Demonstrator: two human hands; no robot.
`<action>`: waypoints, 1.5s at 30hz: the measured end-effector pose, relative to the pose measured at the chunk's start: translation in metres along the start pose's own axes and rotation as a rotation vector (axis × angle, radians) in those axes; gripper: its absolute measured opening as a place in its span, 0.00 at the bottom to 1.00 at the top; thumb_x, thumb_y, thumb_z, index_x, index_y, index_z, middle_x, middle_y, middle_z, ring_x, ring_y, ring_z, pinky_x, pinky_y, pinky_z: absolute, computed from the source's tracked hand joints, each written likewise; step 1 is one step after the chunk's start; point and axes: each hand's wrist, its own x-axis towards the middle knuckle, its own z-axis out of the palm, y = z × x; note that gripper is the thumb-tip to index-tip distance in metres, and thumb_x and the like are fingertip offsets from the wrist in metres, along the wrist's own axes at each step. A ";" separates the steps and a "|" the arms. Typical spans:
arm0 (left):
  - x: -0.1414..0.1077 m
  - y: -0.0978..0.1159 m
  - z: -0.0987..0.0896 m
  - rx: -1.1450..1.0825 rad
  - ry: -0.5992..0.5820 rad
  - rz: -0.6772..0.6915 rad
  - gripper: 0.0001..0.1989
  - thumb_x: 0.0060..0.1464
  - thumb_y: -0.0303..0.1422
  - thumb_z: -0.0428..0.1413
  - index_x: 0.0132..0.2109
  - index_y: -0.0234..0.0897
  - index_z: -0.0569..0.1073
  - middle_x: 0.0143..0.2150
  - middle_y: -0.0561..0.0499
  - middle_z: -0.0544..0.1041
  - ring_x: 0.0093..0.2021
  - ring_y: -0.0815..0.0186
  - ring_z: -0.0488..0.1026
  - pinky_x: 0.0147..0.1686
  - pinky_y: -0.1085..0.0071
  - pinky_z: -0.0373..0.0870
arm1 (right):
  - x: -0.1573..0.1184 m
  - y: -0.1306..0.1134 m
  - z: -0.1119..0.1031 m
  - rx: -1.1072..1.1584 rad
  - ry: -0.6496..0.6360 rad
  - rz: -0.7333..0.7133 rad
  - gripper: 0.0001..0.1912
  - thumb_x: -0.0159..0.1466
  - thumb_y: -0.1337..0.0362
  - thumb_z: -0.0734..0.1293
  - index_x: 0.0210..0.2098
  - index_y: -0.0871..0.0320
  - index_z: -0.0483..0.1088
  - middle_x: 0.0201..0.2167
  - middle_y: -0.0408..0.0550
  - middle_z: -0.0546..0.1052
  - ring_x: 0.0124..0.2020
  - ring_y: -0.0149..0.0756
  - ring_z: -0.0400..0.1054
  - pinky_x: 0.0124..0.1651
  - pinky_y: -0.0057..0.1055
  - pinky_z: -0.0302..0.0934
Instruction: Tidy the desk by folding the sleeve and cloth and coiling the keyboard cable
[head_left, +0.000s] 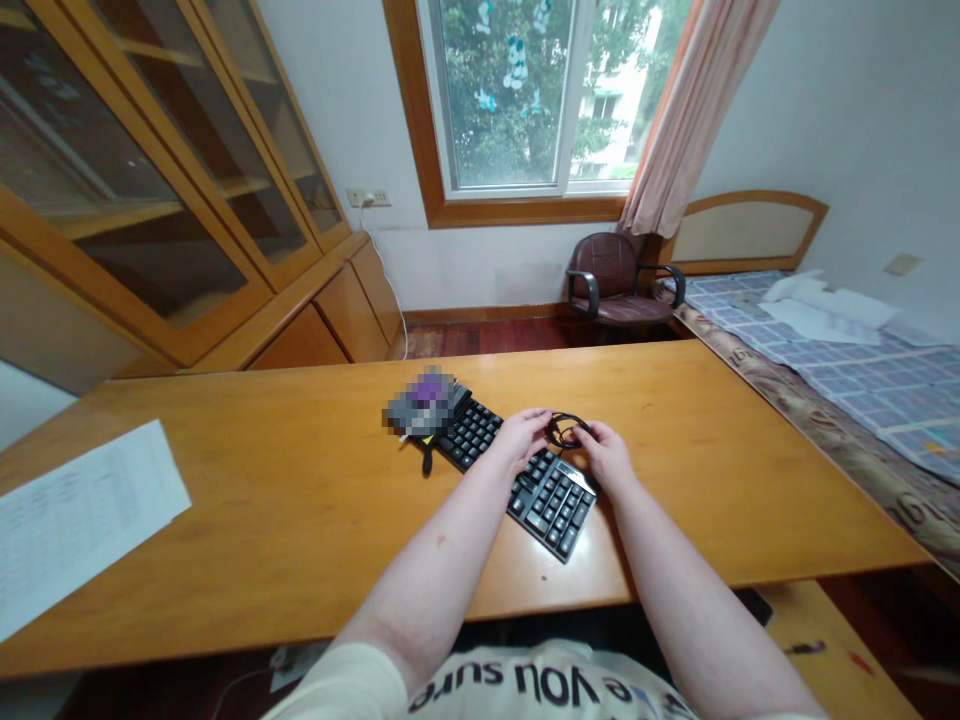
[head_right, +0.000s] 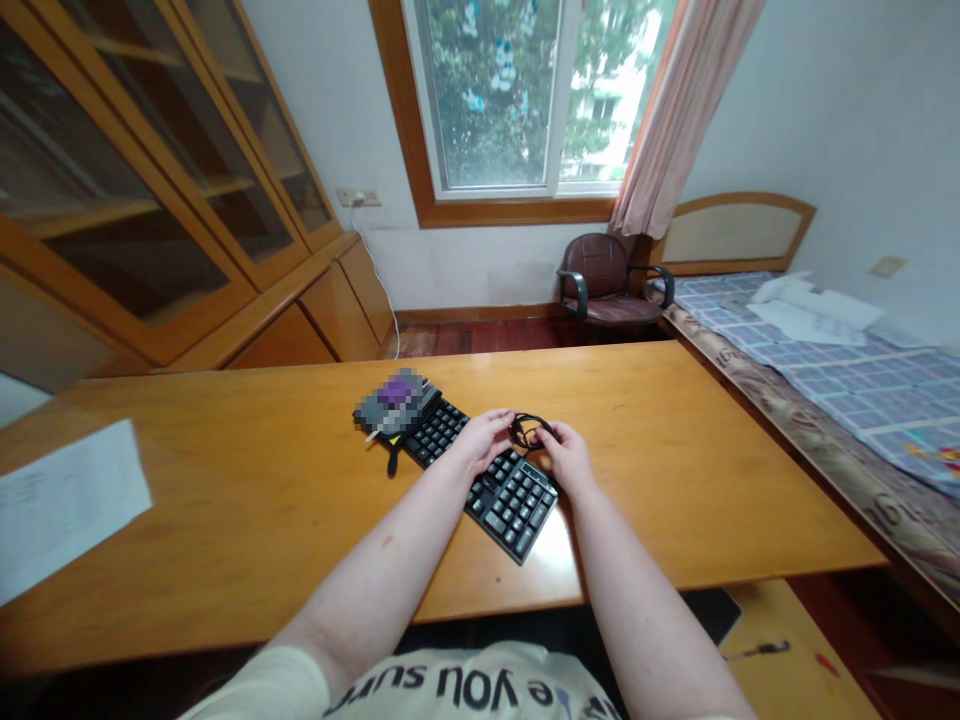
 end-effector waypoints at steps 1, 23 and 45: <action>0.000 -0.001 -0.001 0.002 0.050 0.021 0.08 0.49 0.32 0.60 0.36 0.33 0.74 0.37 0.44 0.77 0.37 0.67 0.75 0.44 0.64 0.71 | 0.000 0.000 0.000 0.007 0.015 0.004 0.18 0.51 0.49 0.69 0.29 0.59 0.71 0.26 0.48 0.77 0.29 0.35 0.70 0.40 0.35 0.65; 0.009 -0.005 -0.001 0.416 -0.454 0.120 0.19 0.49 0.36 0.59 0.48 0.32 0.70 0.36 0.48 0.76 0.38 0.67 0.73 0.45 0.67 0.66 | 0.005 0.003 -0.014 0.043 -0.020 0.020 0.16 0.50 0.57 0.70 0.36 0.58 0.73 0.34 0.50 0.78 0.35 0.38 0.71 0.43 0.37 0.64; 0.026 0.000 -0.002 0.998 -0.215 0.356 0.11 0.52 0.33 0.53 0.42 0.33 0.76 0.38 0.48 0.78 0.38 0.66 0.73 0.42 0.71 0.67 | 0.002 -0.007 -0.018 0.179 -0.263 0.246 0.22 0.50 0.48 0.69 0.35 0.59 0.72 0.27 0.48 0.74 0.30 0.35 0.68 0.32 0.31 0.64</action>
